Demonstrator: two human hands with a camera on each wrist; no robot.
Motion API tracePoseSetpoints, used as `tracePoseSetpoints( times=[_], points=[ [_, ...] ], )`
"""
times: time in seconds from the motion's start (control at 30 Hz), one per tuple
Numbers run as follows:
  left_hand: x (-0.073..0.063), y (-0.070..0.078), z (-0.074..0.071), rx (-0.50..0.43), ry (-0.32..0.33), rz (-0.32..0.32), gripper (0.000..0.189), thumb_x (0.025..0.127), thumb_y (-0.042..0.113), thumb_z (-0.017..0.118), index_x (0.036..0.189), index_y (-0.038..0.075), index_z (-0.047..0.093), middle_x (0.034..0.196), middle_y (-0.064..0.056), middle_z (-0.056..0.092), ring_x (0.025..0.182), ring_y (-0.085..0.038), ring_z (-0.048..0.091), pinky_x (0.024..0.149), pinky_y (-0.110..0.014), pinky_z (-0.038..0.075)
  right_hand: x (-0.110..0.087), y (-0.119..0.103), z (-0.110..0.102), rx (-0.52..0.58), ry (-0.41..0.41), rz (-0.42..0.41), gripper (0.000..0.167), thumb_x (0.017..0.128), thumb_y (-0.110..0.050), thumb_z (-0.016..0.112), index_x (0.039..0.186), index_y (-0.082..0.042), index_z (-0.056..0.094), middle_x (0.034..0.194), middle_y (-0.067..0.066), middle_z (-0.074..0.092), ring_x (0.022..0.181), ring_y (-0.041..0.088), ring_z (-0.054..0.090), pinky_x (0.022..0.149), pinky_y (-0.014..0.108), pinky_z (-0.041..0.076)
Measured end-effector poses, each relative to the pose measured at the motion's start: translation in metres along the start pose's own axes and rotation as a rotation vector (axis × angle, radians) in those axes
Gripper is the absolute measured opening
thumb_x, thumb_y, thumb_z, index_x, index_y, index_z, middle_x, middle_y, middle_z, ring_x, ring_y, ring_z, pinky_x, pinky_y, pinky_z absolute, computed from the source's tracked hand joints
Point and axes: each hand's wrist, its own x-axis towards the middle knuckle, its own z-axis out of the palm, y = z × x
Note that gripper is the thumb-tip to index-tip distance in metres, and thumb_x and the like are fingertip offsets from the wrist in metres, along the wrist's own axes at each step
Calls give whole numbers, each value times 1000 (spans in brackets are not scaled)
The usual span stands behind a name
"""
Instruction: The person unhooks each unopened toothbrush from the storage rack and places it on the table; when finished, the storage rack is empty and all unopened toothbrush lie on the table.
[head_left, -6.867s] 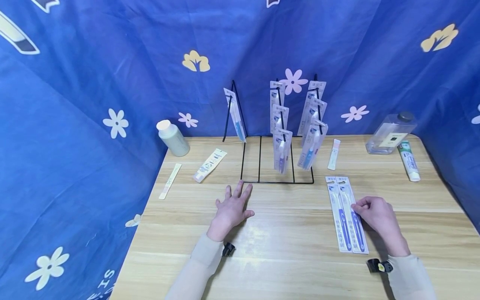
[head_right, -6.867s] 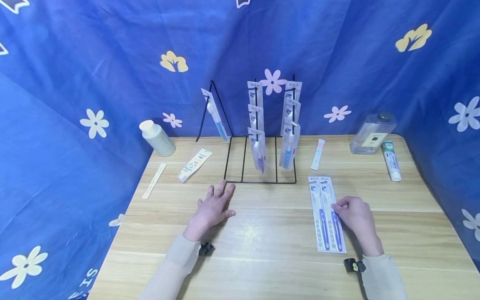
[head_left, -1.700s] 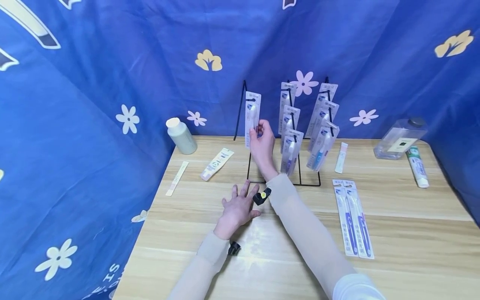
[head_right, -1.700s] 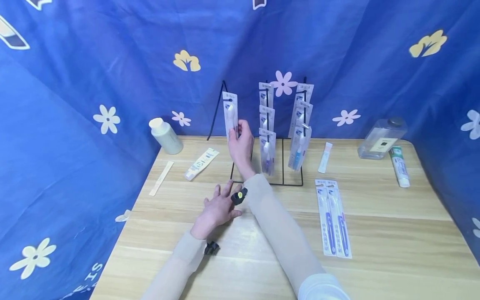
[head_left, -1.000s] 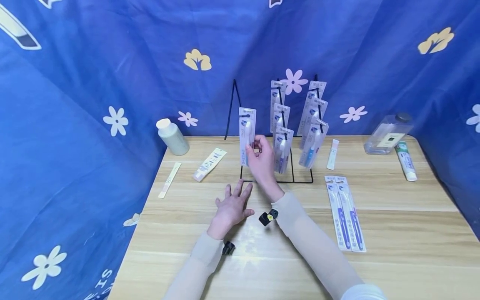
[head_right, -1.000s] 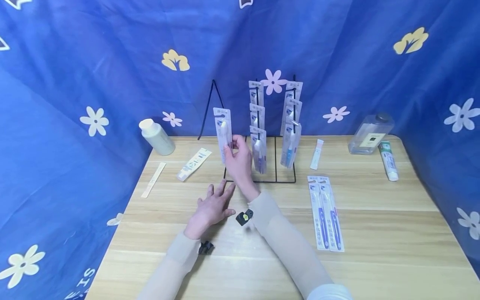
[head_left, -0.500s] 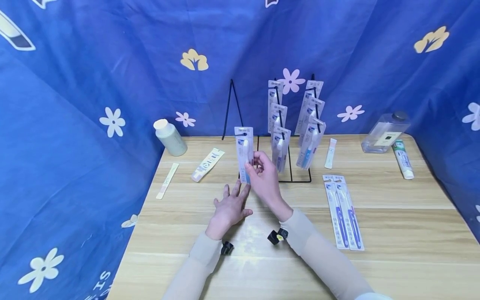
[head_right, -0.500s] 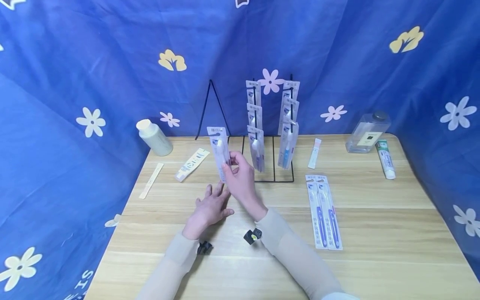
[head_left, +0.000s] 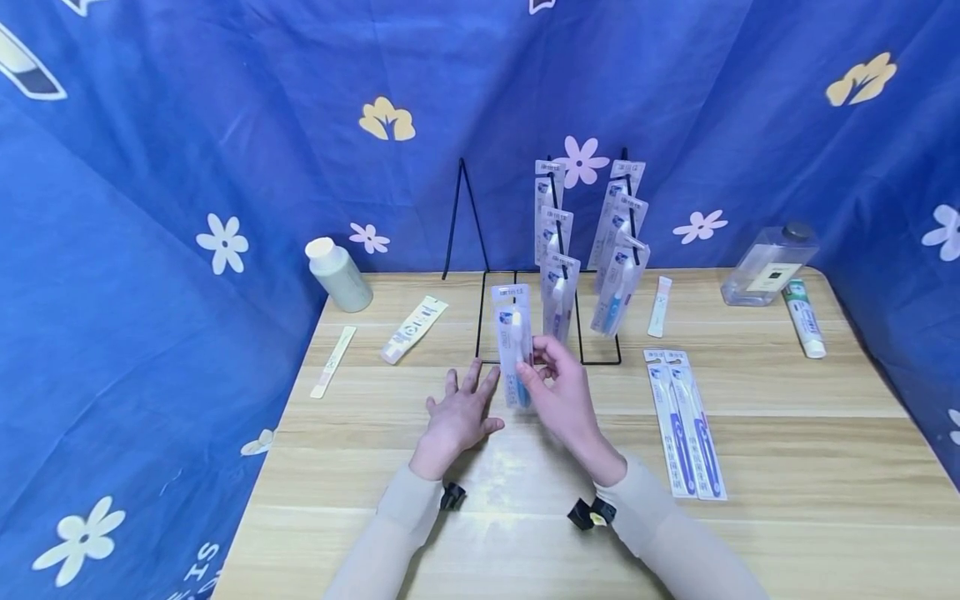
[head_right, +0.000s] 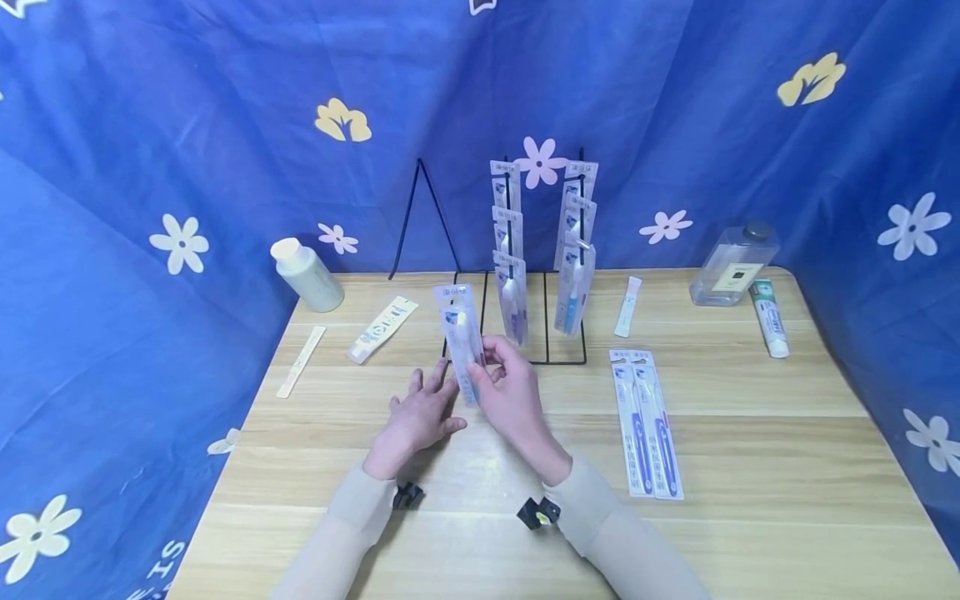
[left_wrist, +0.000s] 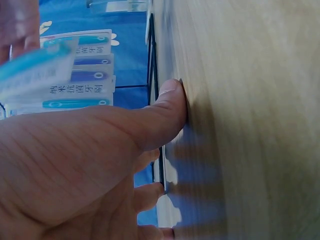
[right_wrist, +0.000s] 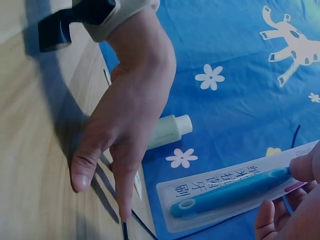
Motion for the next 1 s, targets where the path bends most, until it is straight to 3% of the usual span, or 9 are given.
tracePoseSetpoints(
  times=[0.17,0.47,0.7,0.87,1.0],
  points=[
    [0,0,0,2,1,-2,94,88,55,71,163,35,19,173,-3,10,154,-49,16,104,-82,32,-13,-3,-18,-27,5,29,25,88,6,69,113,0,66,104,15,72,89,12,65,74,20,54],
    [0,0,0,4,-4,3,95,88,55,71,163,35,18,173,-3,9,154,-50,15,104,-82,33,-33,2,-61,-133,52,62,24,87,10,67,110,3,66,100,17,74,89,20,65,74,21,54],
    [-1,1,0,-1,-9,3,95,88,55,71,163,35,17,173,-3,9,155,-50,15,104,-82,32,-45,10,-99,-198,172,106,27,86,12,68,111,3,68,92,18,75,78,4,60,69,16,51],
    [0,2,-1,-3,-12,-9,96,87,54,72,163,35,17,173,-2,9,155,-49,14,105,-82,32,-51,12,-128,-216,230,168,28,86,9,71,114,3,69,83,-4,74,73,0,61,63,14,51],
    [0,2,-2,4,-12,-10,95,88,54,72,163,35,17,173,-2,9,155,-49,15,105,-82,32,-53,15,-154,-224,267,244,29,89,1,74,117,4,68,81,-22,71,75,-4,66,67,12,55]
  ],
)
